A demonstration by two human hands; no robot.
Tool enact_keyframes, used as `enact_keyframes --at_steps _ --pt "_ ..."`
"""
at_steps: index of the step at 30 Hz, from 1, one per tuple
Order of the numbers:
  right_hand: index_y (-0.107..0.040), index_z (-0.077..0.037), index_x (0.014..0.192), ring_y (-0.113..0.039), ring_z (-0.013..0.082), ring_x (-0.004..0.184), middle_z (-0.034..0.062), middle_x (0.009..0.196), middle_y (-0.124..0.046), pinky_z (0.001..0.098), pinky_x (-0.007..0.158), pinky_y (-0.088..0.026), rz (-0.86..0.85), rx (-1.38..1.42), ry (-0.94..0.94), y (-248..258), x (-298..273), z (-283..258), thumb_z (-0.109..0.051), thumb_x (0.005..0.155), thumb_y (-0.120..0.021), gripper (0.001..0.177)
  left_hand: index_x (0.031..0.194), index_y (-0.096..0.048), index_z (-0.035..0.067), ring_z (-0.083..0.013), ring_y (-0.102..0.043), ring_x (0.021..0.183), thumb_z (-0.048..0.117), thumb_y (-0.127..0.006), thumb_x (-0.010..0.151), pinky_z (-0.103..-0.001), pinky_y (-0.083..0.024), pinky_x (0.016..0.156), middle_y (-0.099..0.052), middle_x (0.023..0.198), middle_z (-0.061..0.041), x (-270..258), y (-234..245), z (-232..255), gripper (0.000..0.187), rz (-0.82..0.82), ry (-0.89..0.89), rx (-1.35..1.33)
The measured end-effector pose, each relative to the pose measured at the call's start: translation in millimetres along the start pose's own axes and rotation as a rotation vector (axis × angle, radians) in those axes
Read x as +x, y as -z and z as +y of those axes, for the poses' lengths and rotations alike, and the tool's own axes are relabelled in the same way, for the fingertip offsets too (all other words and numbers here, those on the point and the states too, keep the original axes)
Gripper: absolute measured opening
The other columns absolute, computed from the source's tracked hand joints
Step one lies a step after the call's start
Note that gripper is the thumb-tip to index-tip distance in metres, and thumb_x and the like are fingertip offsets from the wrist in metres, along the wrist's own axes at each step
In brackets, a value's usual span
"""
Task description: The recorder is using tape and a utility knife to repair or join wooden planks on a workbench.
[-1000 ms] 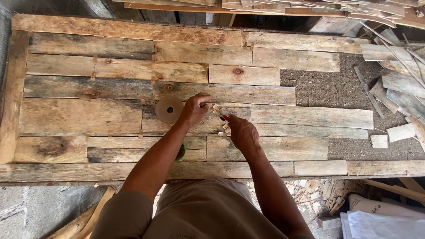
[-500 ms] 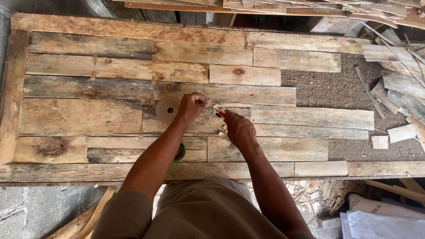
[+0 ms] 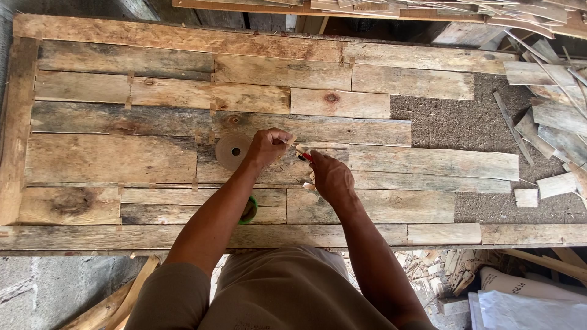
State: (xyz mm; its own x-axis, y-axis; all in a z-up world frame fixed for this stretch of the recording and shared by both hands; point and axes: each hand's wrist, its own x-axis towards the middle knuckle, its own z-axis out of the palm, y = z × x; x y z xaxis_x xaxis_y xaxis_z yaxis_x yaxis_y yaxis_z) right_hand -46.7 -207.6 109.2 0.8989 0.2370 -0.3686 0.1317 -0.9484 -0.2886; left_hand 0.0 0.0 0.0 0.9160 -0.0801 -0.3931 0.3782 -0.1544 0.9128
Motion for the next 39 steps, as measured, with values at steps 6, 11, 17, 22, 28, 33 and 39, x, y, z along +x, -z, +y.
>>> enact_keyframes --at_steps 6,11,17,22,28,33,39 --pt "-0.062 -0.012 0.131 -0.057 0.0167 0.051 0.0096 0.088 -0.076 0.0324 0.042 -0.047 -0.079 -0.034 -0.016 -7 8 1 -0.025 0.109 -0.051 0.028 0.118 -0.075 0.011 -0.0078 -0.070 0.078 0.000 -0.077 0.085 -0.023 -0.063 0.067 -0.078 0.102 -0.005 -3 0 7 0.034 -0.050 -0.058 -0.064" --pt "-0.061 -0.011 0.131 -0.057 0.0134 0.050 0.0099 0.089 -0.076 0.0304 0.041 -0.046 -0.039 -0.036 0.014 -20 15 7 -0.024 0.109 -0.052 0.027 0.114 -0.078 0.010 -0.0059 -0.072 0.078 0.005 -0.079 0.089 -0.021 -0.062 0.071 -0.080 0.101 -0.005 3 -1 -10 0.026 -0.056 -0.088 -0.004" --pt "-0.058 -0.012 0.135 -0.057 0.0156 0.049 0.0097 0.091 -0.075 0.0300 0.039 -0.047 -0.036 -0.036 0.014 -21 18 7 -0.023 0.107 -0.052 0.030 0.116 -0.078 0.012 -0.0048 -0.067 0.071 0.003 -0.078 0.088 -0.021 -0.059 0.065 -0.080 0.096 -0.003 -2 0 1 0.030 -0.067 -0.044 0.030" --pt "-0.057 -0.016 0.138 -0.058 0.0141 0.049 0.0097 0.093 -0.075 0.0300 0.040 -0.048 -0.023 -0.015 0.020 -21 18 6 -0.025 0.107 -0.054 0.033 0.118 -0.077 0.014 -0.0043 -0.063 0.065 0.003 -0.077 0.087 -0.020 -0.057 0.061 -0.079 0.092 -0.002 -7 1 8 0.032 -0.066 0.009 0.016" --pt "-0.058 -0.016 0.138 -0.058 0.0143 0.051 0.0086 0.094 -0.075 0.0306 0.043 -0.050 -0.027 -0.015 0.024 -24 21 6 -0.021 0.105 -0.056 0.034 0.117 -0.078 0.013 -0.0032 -0.058 0.059 0.003 -0.077 0.088 -0.019 -0.052 0.052 -0.078 0.090 -0.004 -5 -2 0 0.031 -0.050 -0.003 0.000" --pt "-0.057 -0.016 0.139 -0.059 0.0156 0.053 0.0104 0.091 -0.074 0.0323 0.044 -0.050 -0.091 0.001 -0.056 -8 15 -9 -0.023 0.110 -0.050 0.031 0.110 -0.079 0.015 -0.0001 -0.056 0.052 0.008 -0.077 0.089 -0.017 -0.046 0.046 -0.081 0.098 0.000 -6 -4 -1 0.023 -0.018 -0.087 0.072" --pt "-0.055 -0.019 0.143 -0.061 0.0169 0.059 0.0124 0.089 -0.072 0.0333 0.045 -0.052 -0.196 -0.135 -0.143 -14 24 -16 -0.022 0.108 -0.050 0.036 0.109 -0.081 0.018 -0.0034 -0.054 0.053 0.010 -0.076 0.092 -0.020 -0.049 0.047 -0.082 0.108 0.001 -15 -7 13 0.020 -0.042 -0.095 0.190"
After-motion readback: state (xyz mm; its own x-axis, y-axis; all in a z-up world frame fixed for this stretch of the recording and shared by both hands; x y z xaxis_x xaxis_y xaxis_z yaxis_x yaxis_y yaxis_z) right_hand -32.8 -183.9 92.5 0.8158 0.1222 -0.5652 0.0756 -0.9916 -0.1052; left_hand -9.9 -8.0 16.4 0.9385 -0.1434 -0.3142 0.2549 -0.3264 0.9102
